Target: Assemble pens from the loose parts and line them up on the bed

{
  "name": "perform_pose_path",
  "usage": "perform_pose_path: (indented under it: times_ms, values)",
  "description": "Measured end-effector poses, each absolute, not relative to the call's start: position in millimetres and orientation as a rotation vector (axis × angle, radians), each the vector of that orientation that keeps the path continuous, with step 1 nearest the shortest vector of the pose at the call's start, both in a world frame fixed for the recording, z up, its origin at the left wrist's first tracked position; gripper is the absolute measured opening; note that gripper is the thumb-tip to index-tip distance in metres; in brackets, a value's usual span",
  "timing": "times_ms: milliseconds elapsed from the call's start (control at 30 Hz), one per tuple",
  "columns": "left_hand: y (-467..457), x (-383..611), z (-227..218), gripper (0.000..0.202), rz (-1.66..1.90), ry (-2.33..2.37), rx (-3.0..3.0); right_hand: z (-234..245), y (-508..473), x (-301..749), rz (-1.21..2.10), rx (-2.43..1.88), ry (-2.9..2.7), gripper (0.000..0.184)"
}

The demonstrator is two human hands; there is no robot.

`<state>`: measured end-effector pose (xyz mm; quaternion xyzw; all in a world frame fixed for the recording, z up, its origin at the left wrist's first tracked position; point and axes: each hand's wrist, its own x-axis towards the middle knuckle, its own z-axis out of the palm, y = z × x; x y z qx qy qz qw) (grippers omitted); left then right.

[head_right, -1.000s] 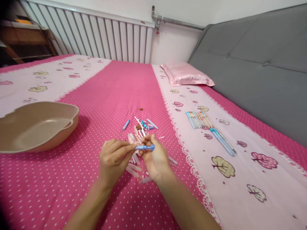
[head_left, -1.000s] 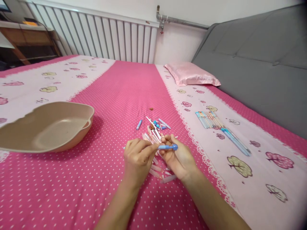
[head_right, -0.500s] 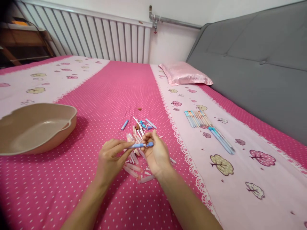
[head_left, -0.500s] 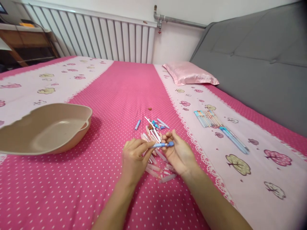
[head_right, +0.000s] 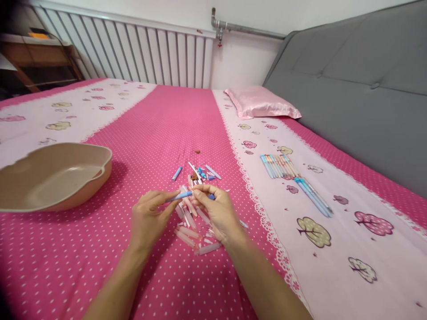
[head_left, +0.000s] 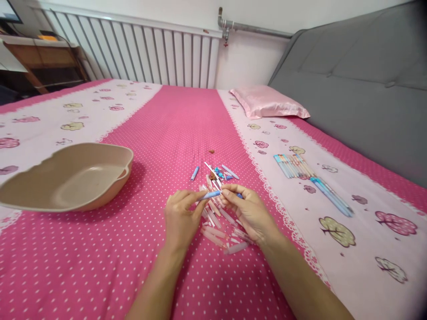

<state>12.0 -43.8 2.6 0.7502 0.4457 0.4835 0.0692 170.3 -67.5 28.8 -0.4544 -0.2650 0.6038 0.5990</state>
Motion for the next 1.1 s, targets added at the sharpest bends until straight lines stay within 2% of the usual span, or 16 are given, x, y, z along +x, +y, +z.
perform_pose_path:
  times_ms: [233,567,833,1000,1100]
  values:
    - [-43,11,3,0.013,1.409,1.398,2.142,23,-59,184,1.214,-1.192,-0.755,0.029]
    - [-45,13,7,0.019,1.288,1.43,1.936,27,-56,187,1.37,-1.12,-0.668,0.037]
    - [-44,15,5,0.029,1.163,1.289,1.806,23,-63,174,1.425,-1.161,-0.758,0.032]
    - [-45,16,4,0.016,1.146,1.253,1.779,25,-67,167,1.453,-1.182,-0.799,0.033]
    - [-46,17,6,0.024,1.152,1.293,1.758,25,-67,166,1.44,-1.197,-0.829,0.033]
